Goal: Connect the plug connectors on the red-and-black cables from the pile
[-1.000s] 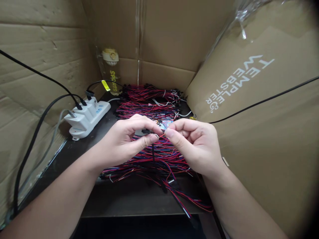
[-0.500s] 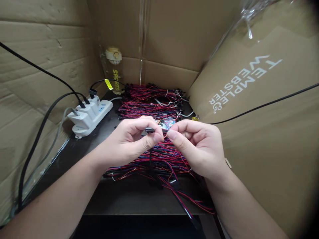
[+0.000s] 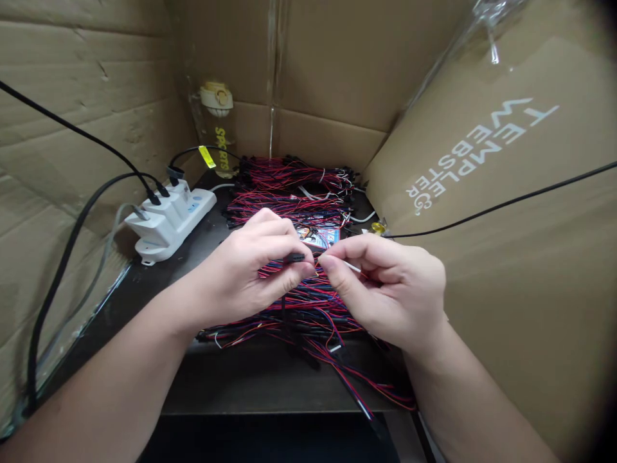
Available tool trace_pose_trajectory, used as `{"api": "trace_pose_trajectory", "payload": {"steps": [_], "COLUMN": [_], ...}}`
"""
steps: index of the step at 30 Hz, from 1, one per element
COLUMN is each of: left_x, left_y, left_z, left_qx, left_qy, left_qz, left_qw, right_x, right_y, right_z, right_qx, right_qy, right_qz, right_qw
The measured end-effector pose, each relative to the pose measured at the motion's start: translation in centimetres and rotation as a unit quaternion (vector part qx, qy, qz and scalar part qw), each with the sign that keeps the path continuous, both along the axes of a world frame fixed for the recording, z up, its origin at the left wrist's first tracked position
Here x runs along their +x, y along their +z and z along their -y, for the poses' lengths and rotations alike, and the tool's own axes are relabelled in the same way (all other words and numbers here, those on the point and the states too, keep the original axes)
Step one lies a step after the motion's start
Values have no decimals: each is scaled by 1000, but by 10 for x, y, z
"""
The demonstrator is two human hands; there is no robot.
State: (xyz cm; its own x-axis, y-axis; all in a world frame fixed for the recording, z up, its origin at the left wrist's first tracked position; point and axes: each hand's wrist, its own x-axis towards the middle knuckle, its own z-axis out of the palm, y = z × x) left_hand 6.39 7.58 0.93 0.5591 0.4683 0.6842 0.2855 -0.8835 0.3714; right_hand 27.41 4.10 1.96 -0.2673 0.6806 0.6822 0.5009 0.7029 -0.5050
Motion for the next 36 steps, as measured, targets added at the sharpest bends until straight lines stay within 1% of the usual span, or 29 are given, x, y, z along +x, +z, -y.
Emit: {"api": "trace_pose_trajectory", "payload": {"steps": [4,7,9,11,13,15,17,19,24,26,28,30,32,34,36], "left_x": [3,5,6,6,6,6,5,5,5,4,3,3,2,2,2], "left_y": [-3,-4,-4,-2,0,1,3,5,9,11,12,12,12,12,11], "left_z": [-1,1,3,4,6,6,7,8,7,7,7,7,7,7,7], "left_qx": [31,4,-46,-121,-214,-306,-374,-414,-452,-459,-463,-463,-460,-454,-443], "left_qy": [42,69,79,76,60,34,8,-14,-56,-63,-67,-69,-67,-60,-50], "left_qz": [-26,-32,-34,-30,-9,26,59,85,137,144,148,147,143,140,139], "left_qw": [998,997,995,989,975,951,925,906,880,874,871,871,874,878,884], "right_x": [-2,-3,-4,-6,-8,-9,-9,-9,-7,-4,-1,1,1,0,-2], "right_y": [-5,-11,-14,-16,-17,-17,-16,-15,-8,-5,-1,2,4,0,-7], "right_z": [1,0,-2,-4,-5,-5,-4,-3,-1,-2,-4,-5,-5,-4,-2], "right_qx": [83,130,168,202,225,236,239,236,242,236,209,156,97,77,100], "right_qy": [-43,-61,-63,-58,-40,-16,8,17,25,31,50,77,84,53,-1], "right_qz": [54,97,126,144,152,156,162,165,175,171,169,176,182,156,92], "right_qw": [994,985,976,967,962,959,958,957,954,956,962,969,975,983,991]}}
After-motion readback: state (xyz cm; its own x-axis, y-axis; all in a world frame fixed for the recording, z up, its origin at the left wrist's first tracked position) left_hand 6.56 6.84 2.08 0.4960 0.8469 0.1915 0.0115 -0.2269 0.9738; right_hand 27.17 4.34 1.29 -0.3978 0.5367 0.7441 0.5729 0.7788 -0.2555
